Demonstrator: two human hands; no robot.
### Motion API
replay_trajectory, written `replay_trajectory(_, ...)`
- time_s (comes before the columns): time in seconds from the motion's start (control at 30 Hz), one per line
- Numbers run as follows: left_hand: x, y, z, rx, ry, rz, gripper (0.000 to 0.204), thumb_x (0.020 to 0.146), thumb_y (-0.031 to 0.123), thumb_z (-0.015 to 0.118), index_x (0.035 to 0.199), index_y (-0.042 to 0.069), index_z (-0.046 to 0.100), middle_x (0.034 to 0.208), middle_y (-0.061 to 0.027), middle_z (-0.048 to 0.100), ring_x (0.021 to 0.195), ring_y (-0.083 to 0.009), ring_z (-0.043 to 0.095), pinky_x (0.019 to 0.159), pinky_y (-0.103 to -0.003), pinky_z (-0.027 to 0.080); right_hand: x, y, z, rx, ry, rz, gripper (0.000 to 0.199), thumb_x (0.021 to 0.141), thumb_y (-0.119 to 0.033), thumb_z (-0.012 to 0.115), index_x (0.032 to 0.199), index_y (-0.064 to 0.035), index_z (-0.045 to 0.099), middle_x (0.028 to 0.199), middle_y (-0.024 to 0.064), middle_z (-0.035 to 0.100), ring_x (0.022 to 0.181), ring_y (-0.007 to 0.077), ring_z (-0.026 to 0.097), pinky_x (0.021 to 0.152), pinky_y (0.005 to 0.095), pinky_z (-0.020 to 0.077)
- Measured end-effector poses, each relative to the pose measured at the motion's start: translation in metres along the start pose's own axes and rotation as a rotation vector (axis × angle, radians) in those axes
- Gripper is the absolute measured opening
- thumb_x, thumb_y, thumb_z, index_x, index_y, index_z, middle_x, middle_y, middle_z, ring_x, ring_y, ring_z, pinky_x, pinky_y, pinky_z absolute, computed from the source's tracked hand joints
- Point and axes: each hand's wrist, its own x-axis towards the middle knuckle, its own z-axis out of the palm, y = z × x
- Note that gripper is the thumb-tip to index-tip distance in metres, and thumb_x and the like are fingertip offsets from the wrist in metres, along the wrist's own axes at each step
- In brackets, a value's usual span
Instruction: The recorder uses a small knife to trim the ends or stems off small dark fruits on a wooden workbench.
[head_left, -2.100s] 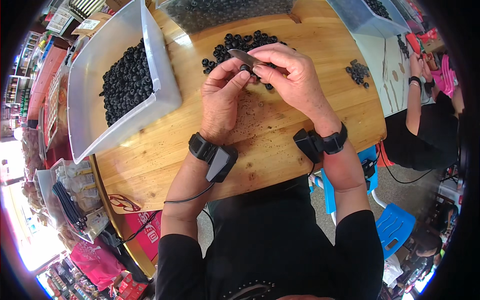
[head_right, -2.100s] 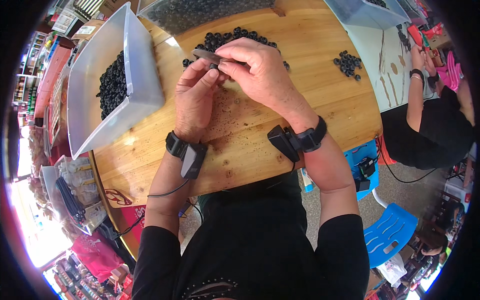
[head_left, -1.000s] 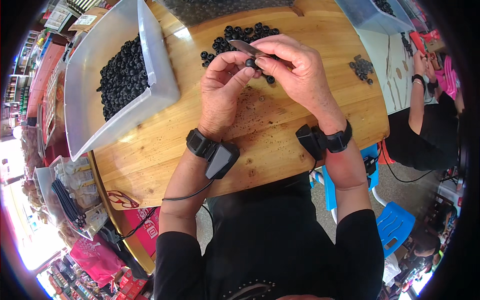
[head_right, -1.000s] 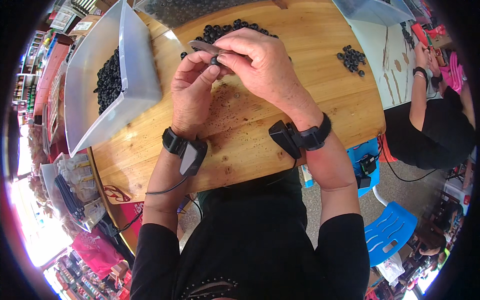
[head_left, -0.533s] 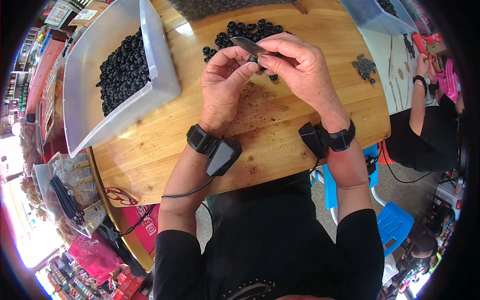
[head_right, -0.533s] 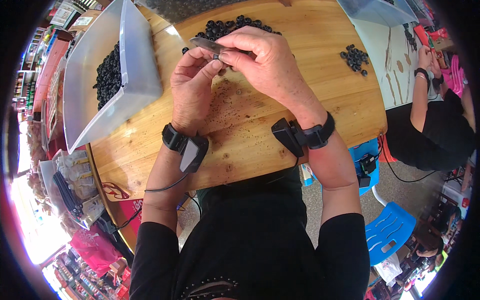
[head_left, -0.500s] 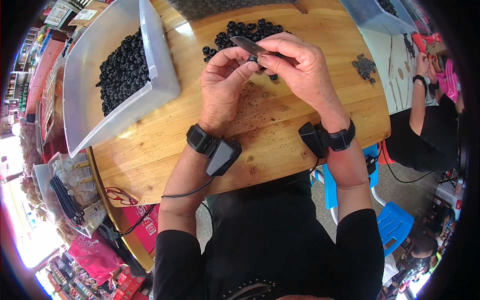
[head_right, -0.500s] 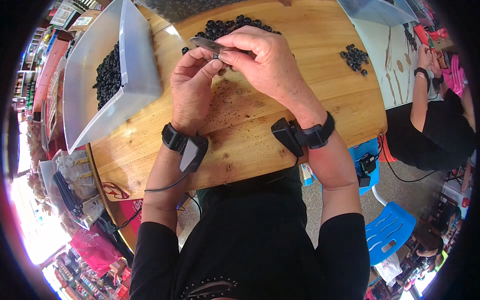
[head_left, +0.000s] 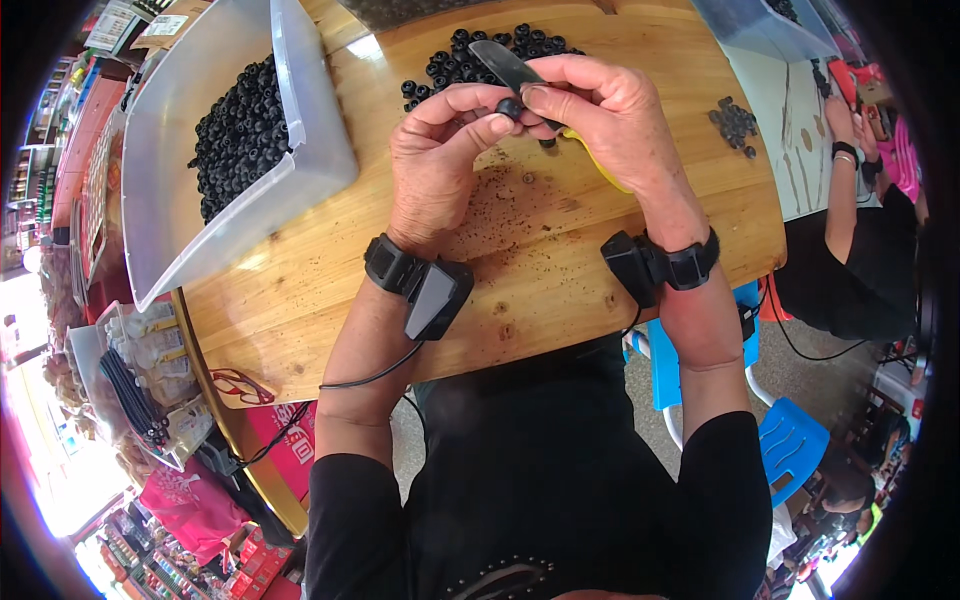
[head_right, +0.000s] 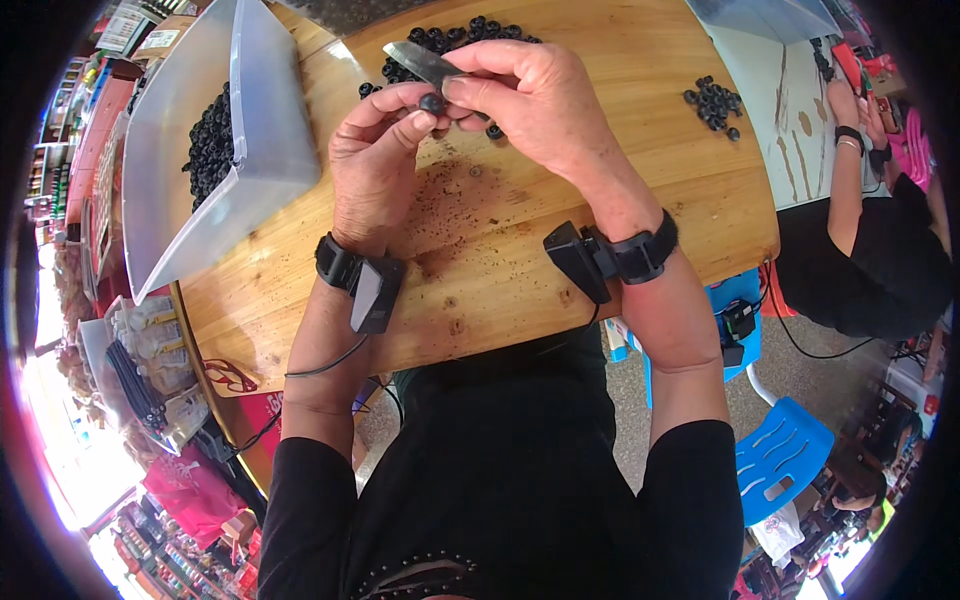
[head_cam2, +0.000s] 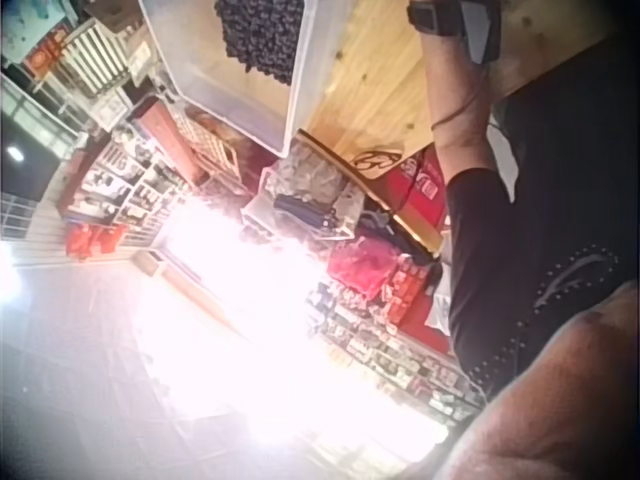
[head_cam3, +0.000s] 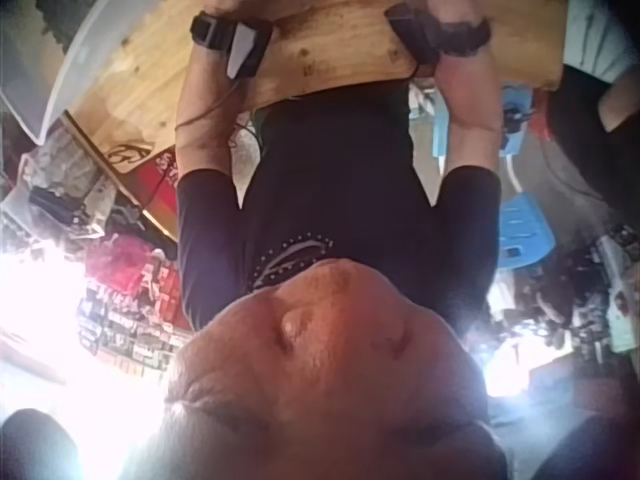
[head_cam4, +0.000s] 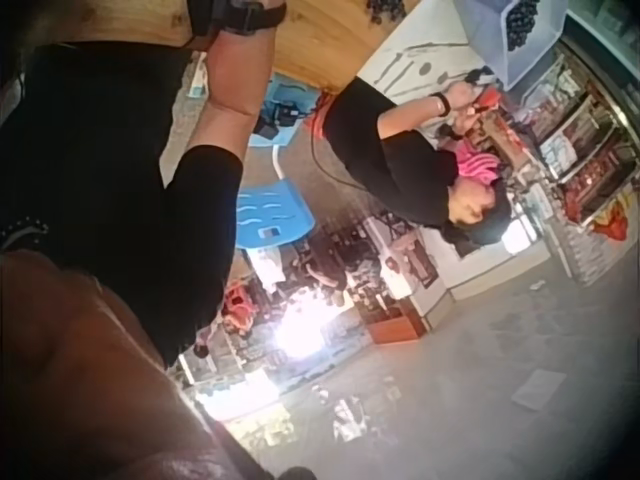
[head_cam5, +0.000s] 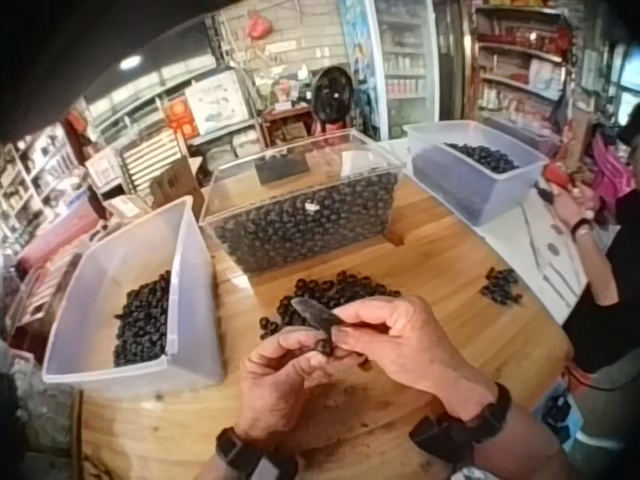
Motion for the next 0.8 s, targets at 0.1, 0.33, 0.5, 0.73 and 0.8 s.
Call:
replay_trajectory(0.1, 0.001, 0.0, -0.002, -0.08, 0.01, -0.001, 0.022, 0.089, -0.002, 0.062, 0.11, 0.001, 0.065, 0.097, -0.0082, 0.069, 0.086, -0.0179, 0.065, 0.082, -0.032, 0.051, 0.0, -0.002, 0.003, 0.03, 0.009, -0.032, 0.018, 0.09, -0.001, 0.063, 0.107, -0.0003, 0.069, 0.087, 0.0036, 0.069, 0.073, 0.0085, 0.065, 0.063, 0.0205, 0.0529)
replay_trajectory(0.33, 0.002, -0.002, -0.009, -0.25, 0.058, -0.081, 0.021, 0.088, -0.004, 0.062, 0.108, 0.0, 0.064, 0.097, -0.0104, 0.07, 0.086, -0.017, 0.066, 0.082, -0.031, 0.054, -0.003, -0.005, 0.012, -0.165, 0.061, -0.173, 0.016, 0.088, 0.0, 0.065, 0.103, 0.0001, 0.07, 0.093, 0.005, 0.067, 0.076, 0.0111, 0.067, 0.064, 0.022, 0.0556)
replay_trajectory(0.5, 0.002, -0.007, -0.004, -0.121, 0.079, -0.018, 0.021, 0.087, -0.003, 0.065, 0.107, -0.001, 0.065, 0.098, -0.0092, 0.069, 0.086, -0.0158, 0.066, 0.082, -0.03, 0.054, -0.002, -0.001, 0.011, -0.258, 0.073, -0.234, 0.016, 0.087, 0.0, 0.066, 0.103, 0.0011, 0.069, 0.095, 0.0059, 0.067, 0.077, 0.0123, 0.067, 0.064, 0.0226, 0.0568)
replay_trajectory(0.73, 0.0, -0.006, 0.0, -0.09, 0.073, -0.087, 0.023, 0.087, -0.003, 0.065, 0.11, -0.002, 0.065, 0.101, -0.0091, 0.069, 0.087, -0.0162, 0.065, 0.082, -0.028, 0.054, 0.001, -0.001, 0.001, -0.083, 0.123, -0.198, 0.018, 0.087, 0.0, 0.066, 0.105, 0.0021, 0.069, 0.106, 0.0076, 0.066, 0.083, 0.0131, 0.067, 0.068, 0.0231, 0.0585)
replay_trajectory(0.8, 0.0, -0.005, 0.001, -0.063, 0.066, -0.085, 0.024, 0.087, -0.003, 0.064, 0.111, -0.002, 0.065, 0.101, -0.0093, 0.069, 0.087, -0.0161, 0.065, 0.083, -0.028, 0.053, 0.001, -0.002, -0.003, -0.035, 0.115, -0.182, 0.02, 0.087, 0.0, 0.066, 0.107, 0.0018, 0.068, 0.108, 0.0073, 0.066, 0.084, 0.0125, 0.067, 0.068, 0.0232, 0.0584)
